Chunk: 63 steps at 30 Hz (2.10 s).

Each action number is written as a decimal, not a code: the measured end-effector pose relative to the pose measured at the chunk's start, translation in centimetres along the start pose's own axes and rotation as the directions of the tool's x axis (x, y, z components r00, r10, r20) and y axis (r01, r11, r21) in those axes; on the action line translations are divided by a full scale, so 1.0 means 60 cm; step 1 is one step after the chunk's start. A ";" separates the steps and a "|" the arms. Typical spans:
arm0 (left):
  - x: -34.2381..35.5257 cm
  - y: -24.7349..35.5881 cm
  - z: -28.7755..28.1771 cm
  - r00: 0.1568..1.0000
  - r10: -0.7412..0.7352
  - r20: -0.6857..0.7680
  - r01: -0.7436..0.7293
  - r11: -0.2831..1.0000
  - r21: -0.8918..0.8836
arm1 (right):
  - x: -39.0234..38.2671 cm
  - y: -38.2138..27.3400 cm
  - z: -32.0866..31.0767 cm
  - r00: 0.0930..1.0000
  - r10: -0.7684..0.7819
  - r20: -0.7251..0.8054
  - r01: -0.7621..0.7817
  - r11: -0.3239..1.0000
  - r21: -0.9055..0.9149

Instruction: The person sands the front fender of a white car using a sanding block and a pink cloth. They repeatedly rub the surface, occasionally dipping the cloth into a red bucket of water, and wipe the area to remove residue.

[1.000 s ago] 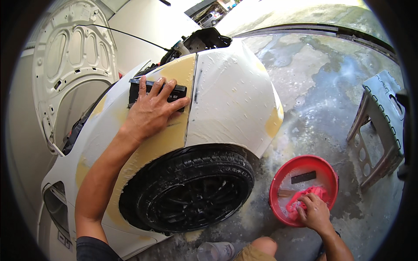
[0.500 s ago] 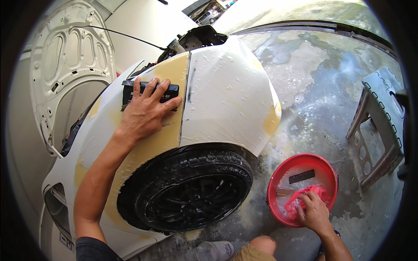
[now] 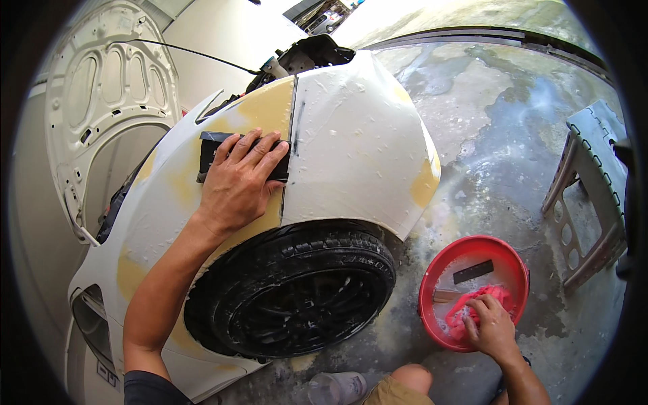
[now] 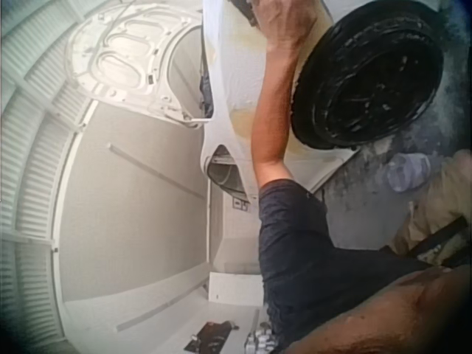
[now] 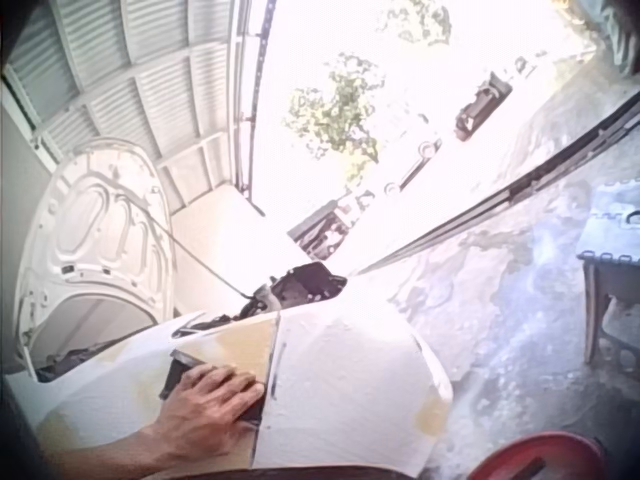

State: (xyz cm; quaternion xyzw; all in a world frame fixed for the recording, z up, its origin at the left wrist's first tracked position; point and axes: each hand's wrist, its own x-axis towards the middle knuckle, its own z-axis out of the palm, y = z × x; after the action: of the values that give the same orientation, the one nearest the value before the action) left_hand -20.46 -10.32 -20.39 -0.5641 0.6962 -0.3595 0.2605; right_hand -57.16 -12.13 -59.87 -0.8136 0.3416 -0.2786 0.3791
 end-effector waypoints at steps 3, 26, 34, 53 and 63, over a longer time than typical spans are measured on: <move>-0.017 0.021 0.002 0.994 -0.097 -0.043 0.097 0.995 0.014 | 0.000 -0.001 0.001 1.000 -0.005 0.016 0.005 0.999 -0.032; 0.035 0.037 0.027 0.963 -0.215 -0.163 0.230 0.970 0.076 | 0.012 0.002 -0.011 0.999 -0.003 0.048 -0.002 0.994 0.110; 0.173 -0.040 0.006 0.962 -0.224 -0.157 0.238 0.968 0.076 | 0.011 0.003 -0.013 1.000 0.011 0.014 -0.013 0.990 0.142; 0.061 0.035 0.008 0.973 -0.139 -0.183 0.170 0.970 0.171 | 0.006 0.008 -0.018 0.999 -0.006 -0.041 0.014 0.982 0.188; 0.158 -0.003 0.007 0.977 -0.117 -0.179 0.149 0.973 0.177 | 0.003 0.009 -0.024 0.999 0.027 -0.035 -0.017 0.966 0.257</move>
State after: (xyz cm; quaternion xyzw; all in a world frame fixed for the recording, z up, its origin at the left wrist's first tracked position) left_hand -22.19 -19.65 -20.12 -0.5500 0.6388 -0.4868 0.2288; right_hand -58.27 -13.13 -59.44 -0.7485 0.3186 -0.3317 0.4777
